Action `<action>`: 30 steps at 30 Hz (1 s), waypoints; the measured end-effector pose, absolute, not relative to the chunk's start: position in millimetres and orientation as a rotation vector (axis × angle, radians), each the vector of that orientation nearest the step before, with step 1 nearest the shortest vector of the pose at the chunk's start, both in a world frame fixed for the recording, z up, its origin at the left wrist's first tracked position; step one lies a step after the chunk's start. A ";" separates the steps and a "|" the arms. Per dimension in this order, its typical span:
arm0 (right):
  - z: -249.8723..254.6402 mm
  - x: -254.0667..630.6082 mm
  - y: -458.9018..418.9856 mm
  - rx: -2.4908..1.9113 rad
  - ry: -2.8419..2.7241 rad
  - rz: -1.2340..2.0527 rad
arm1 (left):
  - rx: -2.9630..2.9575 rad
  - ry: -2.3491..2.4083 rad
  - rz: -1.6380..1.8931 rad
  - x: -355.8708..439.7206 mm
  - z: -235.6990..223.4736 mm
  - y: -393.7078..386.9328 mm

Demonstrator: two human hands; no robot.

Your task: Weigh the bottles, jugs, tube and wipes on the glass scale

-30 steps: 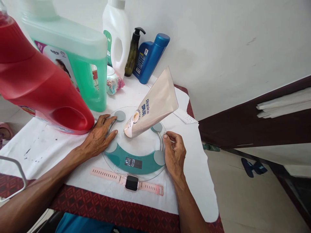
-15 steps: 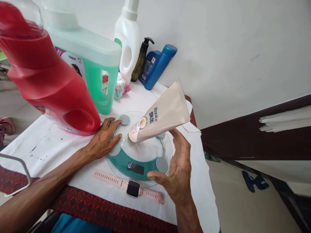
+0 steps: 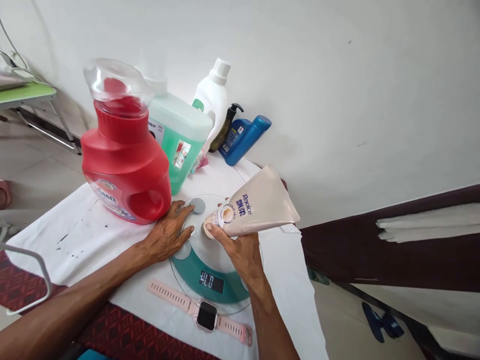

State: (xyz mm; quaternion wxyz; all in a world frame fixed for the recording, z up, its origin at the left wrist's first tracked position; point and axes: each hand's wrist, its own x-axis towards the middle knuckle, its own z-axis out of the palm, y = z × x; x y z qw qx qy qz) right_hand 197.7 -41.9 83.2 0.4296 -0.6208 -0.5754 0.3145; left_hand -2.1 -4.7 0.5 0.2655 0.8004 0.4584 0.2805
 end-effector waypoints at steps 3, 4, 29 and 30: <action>82.5 200.1 -42.2 -1.564 -1.442 0.747 | 2.165 1.254 0.755 -1.9 -0.2 -5.9; 82.2 201.9 -42.6 -1.578 -1.432 0.734 | 2.163 1.257 0.763 -1.7 -1.1 -6.3; 62.2 206.9 199.3 -1.616 -1.238 0.379 | 2.127 1.259 0.839 7.7 -16.7 -12.5; 57.7 205.0 205.9 -1.643 -1.231 0.384 | 2.124 1.260 0.830 7.8 -16.2 -12.5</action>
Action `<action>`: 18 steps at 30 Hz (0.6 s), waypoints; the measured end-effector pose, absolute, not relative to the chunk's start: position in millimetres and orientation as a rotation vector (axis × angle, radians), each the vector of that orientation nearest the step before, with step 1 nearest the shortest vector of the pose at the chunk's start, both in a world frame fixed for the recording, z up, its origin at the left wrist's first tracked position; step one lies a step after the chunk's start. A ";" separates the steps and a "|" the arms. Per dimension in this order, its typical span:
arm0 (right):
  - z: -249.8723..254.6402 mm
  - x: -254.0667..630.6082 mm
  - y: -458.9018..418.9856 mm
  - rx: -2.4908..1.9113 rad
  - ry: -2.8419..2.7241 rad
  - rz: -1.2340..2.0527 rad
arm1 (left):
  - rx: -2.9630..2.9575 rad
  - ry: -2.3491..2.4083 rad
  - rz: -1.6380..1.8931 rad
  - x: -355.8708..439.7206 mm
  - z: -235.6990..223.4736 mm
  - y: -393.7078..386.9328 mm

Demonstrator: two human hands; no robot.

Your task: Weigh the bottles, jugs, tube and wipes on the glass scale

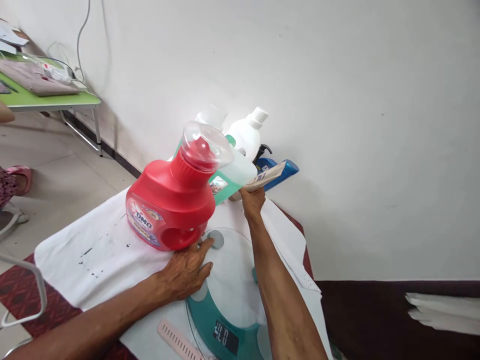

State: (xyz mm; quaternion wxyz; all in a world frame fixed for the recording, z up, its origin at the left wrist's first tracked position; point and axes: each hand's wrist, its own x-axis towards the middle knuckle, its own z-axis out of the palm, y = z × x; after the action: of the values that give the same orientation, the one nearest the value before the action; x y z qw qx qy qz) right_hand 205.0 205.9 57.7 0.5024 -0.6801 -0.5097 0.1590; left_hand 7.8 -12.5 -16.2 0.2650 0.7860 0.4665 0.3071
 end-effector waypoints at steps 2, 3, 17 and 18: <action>50.4 203.3 214.8 -1.695 -1.230 0.398 | 2.118 1.261 0.820 8.4 -15.8 -12.5; 47.9 203.8 217.3 -1.714 -1.237 0.407 | 2.119 1.264 0.820 8.8 -15.9 -12.6; 95.1 184.9 85.7 -1.501 -1.464 0.253 | 2.097 1.273 0.810 7.1 -13.2 -11.8; 99.9 174.2 62.3 -1.419 -1.538 0.226 | 2.096 1.268 0.827 7.6 -14.8 -11.8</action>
State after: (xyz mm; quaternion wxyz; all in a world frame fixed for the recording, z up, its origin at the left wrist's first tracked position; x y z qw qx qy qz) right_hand 174.2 62.3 99.9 0.4956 -0.5856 -0.6346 0.0934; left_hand 7.6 -11.8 -14.8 0.2746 0.7794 0.4716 0.3077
